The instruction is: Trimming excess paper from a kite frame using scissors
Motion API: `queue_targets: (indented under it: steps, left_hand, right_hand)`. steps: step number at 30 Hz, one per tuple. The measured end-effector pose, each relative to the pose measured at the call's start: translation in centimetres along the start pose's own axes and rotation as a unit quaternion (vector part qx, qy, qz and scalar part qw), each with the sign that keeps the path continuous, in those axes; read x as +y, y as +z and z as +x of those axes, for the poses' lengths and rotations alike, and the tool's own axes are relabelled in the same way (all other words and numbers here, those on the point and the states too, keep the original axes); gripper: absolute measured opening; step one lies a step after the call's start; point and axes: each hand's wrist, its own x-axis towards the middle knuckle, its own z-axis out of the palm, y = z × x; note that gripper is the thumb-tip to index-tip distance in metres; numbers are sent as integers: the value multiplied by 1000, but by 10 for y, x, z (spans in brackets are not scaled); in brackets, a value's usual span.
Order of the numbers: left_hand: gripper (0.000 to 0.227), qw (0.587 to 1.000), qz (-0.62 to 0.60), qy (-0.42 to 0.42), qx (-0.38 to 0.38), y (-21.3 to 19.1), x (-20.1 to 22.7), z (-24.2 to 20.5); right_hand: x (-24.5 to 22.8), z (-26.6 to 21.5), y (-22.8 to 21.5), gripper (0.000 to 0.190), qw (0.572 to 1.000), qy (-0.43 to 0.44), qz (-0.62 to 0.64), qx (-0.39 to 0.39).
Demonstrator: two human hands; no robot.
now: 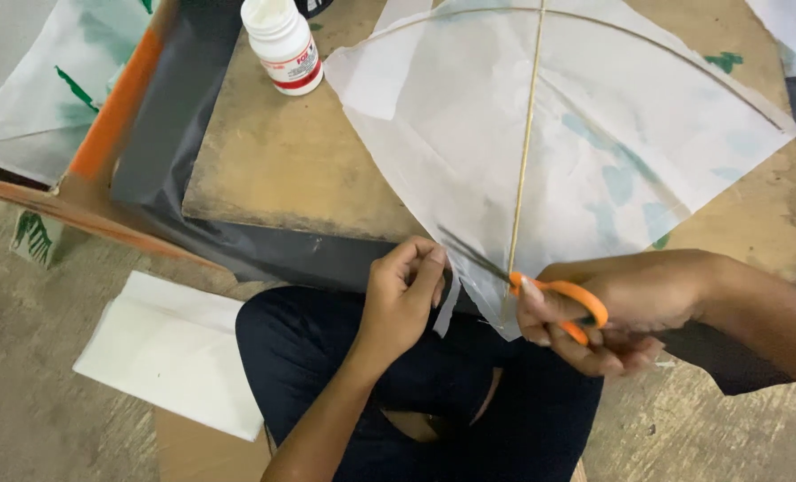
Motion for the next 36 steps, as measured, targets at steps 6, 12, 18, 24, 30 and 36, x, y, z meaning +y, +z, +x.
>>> queue_targets:
  steps: [6,12,18,24,30,36]
  left_hand:
    - [21,998,-1,-55,-6,-3,12,9]
    - [9,996,46,-59,-55,-6,32,12]
    - [16,997,49,-12,-66,-9,53,25]
    - [30,971,229,0,-69,-16,46,50]
    - [25,962,269,42,-24,-21,36,63]
    - [22,950,292,107,1,-11,44,70]
  right_hand:
    - [8,18,-16,84,953,-265,84,119]
    - [2,55,-29,79,893,-349,128,253]
    - [-9,48,-38,71,880,-332,129,314]
    - [-7,48,-54,68,852,-382,155,324]
    - [4,69,-77,54,750,-530,170,357]
    - [-10,72,-93,46,698,-563,141,420]
